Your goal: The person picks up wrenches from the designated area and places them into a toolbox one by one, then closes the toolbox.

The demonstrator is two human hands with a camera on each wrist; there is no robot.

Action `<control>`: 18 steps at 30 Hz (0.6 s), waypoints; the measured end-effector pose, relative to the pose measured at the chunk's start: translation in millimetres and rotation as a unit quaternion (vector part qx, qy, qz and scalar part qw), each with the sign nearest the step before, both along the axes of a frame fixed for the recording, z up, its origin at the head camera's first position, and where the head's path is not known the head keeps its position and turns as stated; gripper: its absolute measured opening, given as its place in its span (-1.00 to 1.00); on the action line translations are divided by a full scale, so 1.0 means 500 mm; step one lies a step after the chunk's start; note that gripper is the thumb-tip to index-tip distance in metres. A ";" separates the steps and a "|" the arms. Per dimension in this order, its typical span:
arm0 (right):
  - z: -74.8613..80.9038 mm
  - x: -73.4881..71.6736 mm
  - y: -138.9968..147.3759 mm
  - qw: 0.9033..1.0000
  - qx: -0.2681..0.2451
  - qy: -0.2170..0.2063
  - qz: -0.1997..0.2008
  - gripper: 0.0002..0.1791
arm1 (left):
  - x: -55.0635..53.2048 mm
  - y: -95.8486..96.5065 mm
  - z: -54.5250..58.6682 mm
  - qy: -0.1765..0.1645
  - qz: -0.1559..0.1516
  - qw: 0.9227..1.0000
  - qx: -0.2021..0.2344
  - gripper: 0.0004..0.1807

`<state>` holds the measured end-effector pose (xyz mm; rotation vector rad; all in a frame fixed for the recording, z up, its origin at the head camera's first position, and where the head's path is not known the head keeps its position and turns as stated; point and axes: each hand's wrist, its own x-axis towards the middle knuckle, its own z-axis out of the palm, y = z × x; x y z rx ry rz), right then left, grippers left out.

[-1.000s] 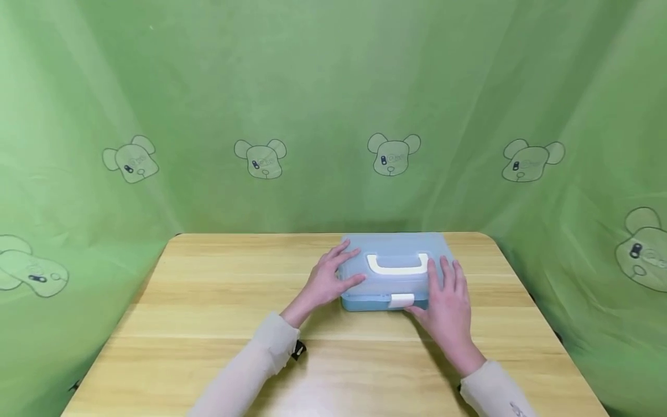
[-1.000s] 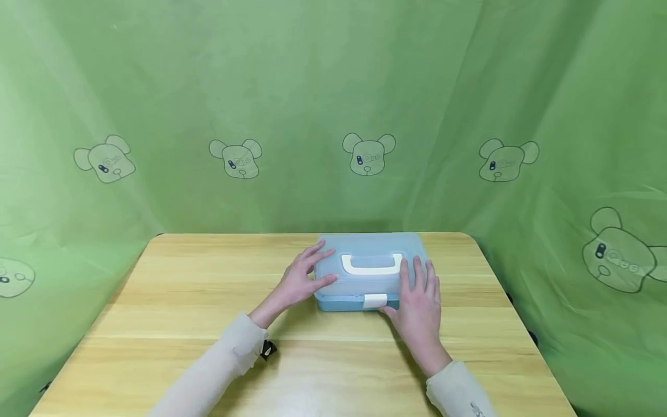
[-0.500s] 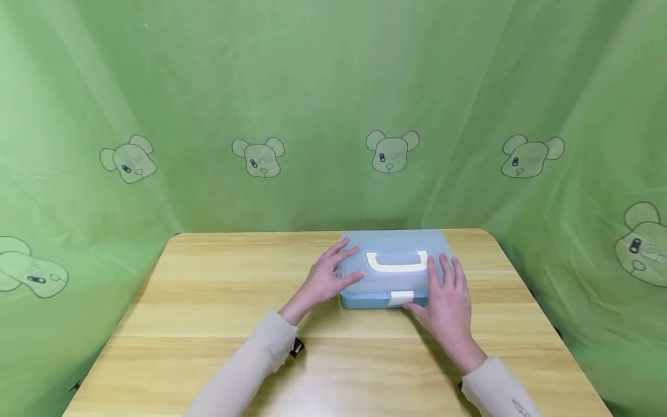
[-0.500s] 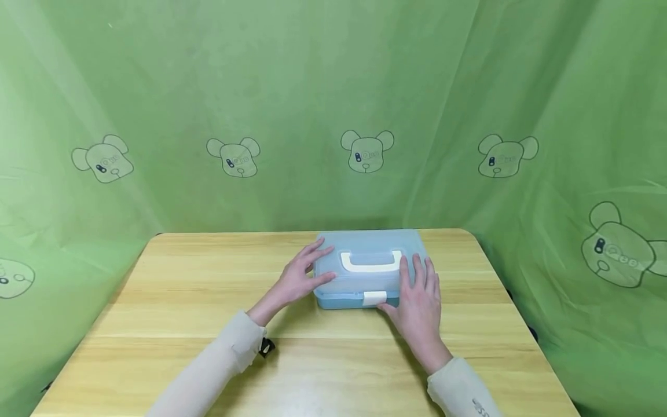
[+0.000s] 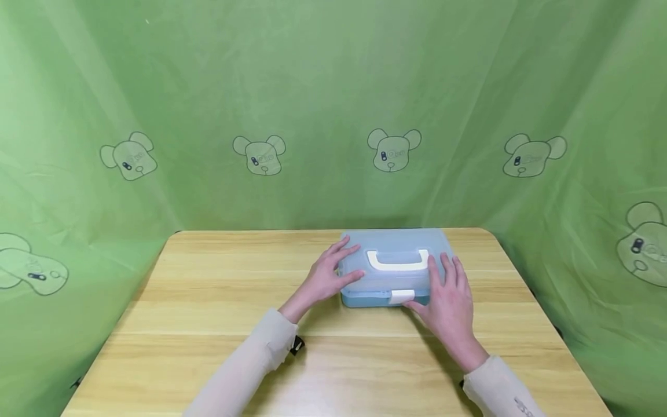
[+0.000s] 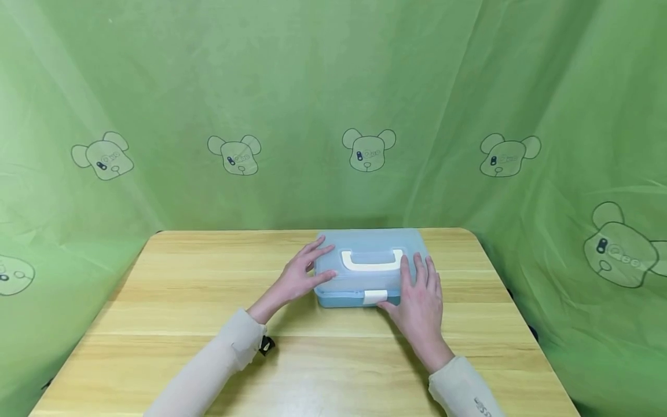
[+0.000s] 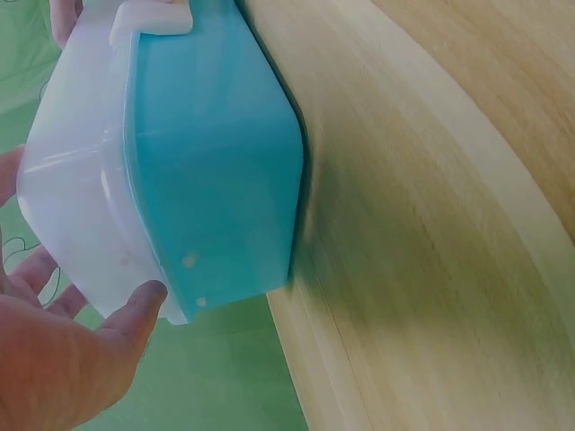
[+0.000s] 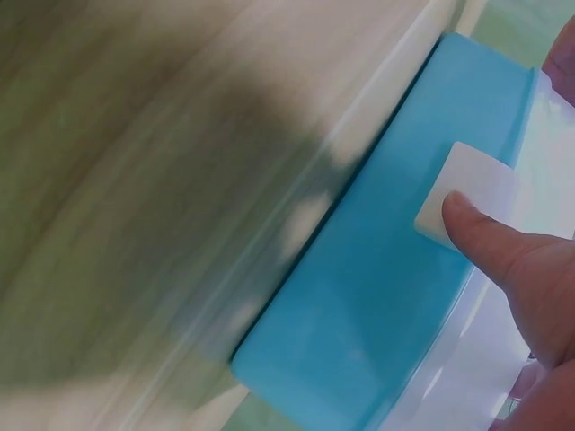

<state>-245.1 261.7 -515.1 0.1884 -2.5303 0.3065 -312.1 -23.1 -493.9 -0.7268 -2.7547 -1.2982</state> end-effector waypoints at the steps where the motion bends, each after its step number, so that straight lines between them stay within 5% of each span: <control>1: 0.000 0.001 -0.001 1.000 0.001 0.000 -0.001 0.44 | -0.001 0.000 0.001 -0.004 -0.002 1.000 -0.001 -0.24; 18: -0.002 0.005 -0.001 1.000 0.003 0.007 -0.003 0.41 | -0.002 -0.005 -0.002 -0.003 -0.008 1.000 0.004 -0.23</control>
